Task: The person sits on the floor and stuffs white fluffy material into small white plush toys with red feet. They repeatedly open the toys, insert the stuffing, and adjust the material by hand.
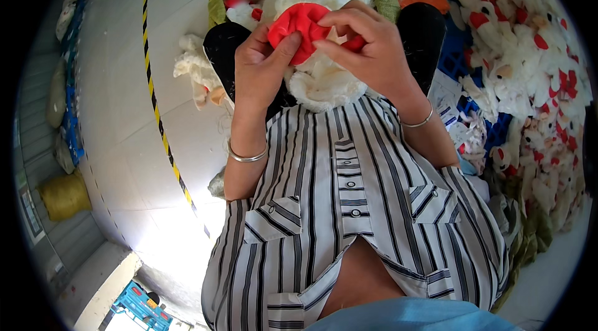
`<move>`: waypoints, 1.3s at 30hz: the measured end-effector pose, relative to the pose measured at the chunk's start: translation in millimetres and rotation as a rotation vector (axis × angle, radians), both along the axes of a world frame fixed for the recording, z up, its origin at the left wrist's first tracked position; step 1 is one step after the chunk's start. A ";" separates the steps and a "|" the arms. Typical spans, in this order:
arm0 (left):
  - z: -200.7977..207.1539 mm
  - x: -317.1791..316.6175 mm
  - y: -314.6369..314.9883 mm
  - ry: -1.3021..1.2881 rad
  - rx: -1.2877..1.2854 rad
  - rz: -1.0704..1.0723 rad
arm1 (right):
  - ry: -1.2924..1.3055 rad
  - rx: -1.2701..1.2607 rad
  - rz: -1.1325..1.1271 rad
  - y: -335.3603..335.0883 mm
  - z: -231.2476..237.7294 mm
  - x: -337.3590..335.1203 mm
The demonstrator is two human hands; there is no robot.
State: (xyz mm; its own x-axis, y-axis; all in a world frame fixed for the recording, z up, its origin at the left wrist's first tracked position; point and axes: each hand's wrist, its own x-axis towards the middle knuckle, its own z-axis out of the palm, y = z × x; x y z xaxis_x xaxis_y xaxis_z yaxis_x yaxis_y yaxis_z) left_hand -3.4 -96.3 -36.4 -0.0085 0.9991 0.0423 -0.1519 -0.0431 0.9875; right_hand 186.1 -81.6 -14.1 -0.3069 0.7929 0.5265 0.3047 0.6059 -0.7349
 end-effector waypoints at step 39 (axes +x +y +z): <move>-6.0 5.0 -2.7 0.354 0.127 -0.191 | 0.038 -0.416 -0.018 2.6 -2.2 18.7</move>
State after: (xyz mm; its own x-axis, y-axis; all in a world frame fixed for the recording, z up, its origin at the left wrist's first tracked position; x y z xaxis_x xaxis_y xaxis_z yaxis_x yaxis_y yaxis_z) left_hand 1.6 -99.1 -42.4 0.2135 0.9680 0.1323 0.1789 -0.1718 0.9687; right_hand 204.7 -79.1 -16.3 -0.2774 0.9454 0.1711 0.2804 0.2500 -0.9268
